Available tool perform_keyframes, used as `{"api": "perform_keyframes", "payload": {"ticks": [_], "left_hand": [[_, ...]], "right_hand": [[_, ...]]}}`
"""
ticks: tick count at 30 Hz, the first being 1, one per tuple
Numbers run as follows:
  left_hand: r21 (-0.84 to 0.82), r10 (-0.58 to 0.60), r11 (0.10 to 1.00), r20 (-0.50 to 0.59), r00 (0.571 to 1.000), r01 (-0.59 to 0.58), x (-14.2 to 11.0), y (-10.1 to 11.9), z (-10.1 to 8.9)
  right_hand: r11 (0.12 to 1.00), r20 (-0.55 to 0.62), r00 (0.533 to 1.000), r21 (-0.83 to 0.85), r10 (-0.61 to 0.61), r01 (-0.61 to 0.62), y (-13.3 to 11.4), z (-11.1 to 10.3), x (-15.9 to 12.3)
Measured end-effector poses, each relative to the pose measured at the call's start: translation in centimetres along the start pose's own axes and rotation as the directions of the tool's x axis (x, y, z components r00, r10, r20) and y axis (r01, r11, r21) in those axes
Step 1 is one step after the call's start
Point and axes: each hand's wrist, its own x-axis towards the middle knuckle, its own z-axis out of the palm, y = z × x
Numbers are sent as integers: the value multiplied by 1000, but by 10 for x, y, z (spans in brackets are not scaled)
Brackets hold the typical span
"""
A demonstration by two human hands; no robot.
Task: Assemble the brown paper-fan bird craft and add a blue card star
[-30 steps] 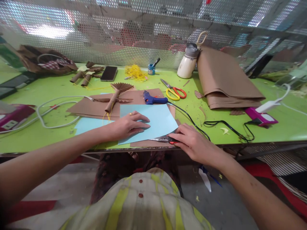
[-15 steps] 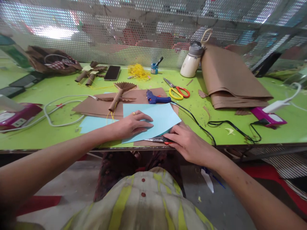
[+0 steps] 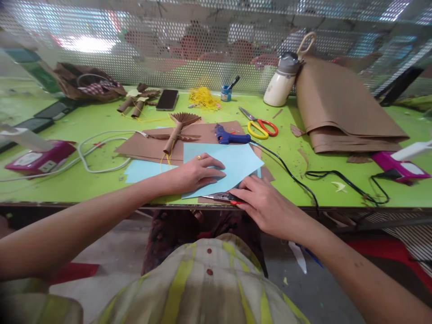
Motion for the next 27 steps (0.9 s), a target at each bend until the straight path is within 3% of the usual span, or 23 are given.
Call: {"api": "perform_keyframes", "payload": {"ticks": [23,27], "left_hand": [[-25,21,999,-44,999,-22,2,-8,10],[-33,9,999,-49,999,-11,1,-7,9]], "right_hand": [[999,22,1000,-40,5,-4,-22,11,15],[999,53,998,-38,-16,18,-37,14,16]]}}
